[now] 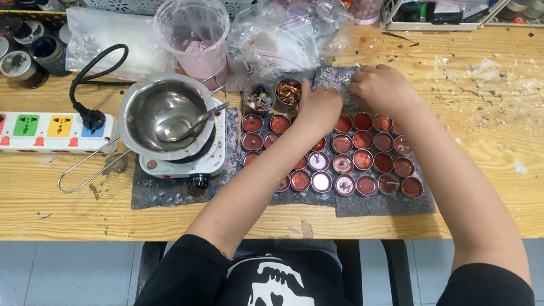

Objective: Pouring melted wax into molds and placing decorative elements inside.

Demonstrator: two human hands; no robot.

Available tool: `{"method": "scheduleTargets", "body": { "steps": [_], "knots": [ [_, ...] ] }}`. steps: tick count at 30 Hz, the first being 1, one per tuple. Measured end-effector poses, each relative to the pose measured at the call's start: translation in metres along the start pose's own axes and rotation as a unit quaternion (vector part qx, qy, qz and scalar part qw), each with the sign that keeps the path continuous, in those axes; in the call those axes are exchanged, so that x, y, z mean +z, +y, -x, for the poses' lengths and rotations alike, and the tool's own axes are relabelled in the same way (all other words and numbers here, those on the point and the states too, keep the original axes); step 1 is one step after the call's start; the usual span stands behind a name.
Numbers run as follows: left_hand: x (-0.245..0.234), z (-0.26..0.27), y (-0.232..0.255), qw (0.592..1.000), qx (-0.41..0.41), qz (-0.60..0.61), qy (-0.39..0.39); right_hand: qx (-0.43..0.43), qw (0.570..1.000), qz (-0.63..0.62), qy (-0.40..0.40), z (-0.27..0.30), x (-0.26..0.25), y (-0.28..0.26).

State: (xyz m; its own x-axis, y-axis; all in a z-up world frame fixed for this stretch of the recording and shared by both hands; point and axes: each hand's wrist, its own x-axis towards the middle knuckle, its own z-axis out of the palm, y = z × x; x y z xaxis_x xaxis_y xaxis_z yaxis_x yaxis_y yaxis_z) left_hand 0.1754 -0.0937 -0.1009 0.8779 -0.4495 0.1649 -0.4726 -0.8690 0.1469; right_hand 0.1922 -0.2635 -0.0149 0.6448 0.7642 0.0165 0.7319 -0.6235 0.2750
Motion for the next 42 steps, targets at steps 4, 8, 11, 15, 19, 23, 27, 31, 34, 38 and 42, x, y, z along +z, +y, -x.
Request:
{"method": "scheduleTargets", "body": {
  "steps": [4,8,11,15,19,23,27,31,34,38,42],
  "knots": [
    [-0.003,-0.001,-0.002,1.000,-0.001,0.008,-0.015,0.006,0.998,-0.047,0.031,-0.001,-0.004,0.003],
    [-0.014,-0.001,-0.005,0.998,-0.006,0.044,-0.042,0.076,0.965,-0.237,0.088,-0.004,0.002,0.010],
    [-0.024,0.003,-0.008,0.996,-0.002,0.087,-0.028,0.147,0.889,-0.413,0.131,0.001,-0.006,0.008],
    [-0.069,0.029,-0.011,0.971,-0.013,0.231,0.059,0.195,0.805,-0.533,0.175,0.016,-0.030,-0.011],
    [-0.105,0.064,-0.010,0.898,-0.052,0.434,0.049,0.235,0.774,-0.564,0.164,0.031,-0.069,-0.046],
    [-0.121,0.096,-0.007,0.802,-0.059,0.594,0.021,0.153,0.831,-0.476,0.243,0.045,-0.089,-0.081],
    [-0.111,0.112,-0.007,0.739,-0.048,0.672,0.009,0.129,0.838,-0.436,0.301,0.051,-0.105,-0.109],
    [-0.111,0.127,-0.003,0.700,-0.045,0.712,-0.007,0.124,0.842,-0.428,0.305,0.054,-0.110,-0.124],
    [-0.115,0.136,-0.004,0.700,-0.074,0.710,-0.020,0.121,0.845,-0.409,0.323,0.055,-0.111,-0.134],
    [-0.096,0.143,-0.007,0.689,-0.055,0.723,-0.013,0.138,0.844,-0.393,0.338,0.055,-0.109,-0.153],
    [-0.079,0.156,-0.006,0.687,-0.031,0.726,0.011,0.170,0.819,-0.404,0.371,0.048,-0.104,-0.180]
  ]
}}
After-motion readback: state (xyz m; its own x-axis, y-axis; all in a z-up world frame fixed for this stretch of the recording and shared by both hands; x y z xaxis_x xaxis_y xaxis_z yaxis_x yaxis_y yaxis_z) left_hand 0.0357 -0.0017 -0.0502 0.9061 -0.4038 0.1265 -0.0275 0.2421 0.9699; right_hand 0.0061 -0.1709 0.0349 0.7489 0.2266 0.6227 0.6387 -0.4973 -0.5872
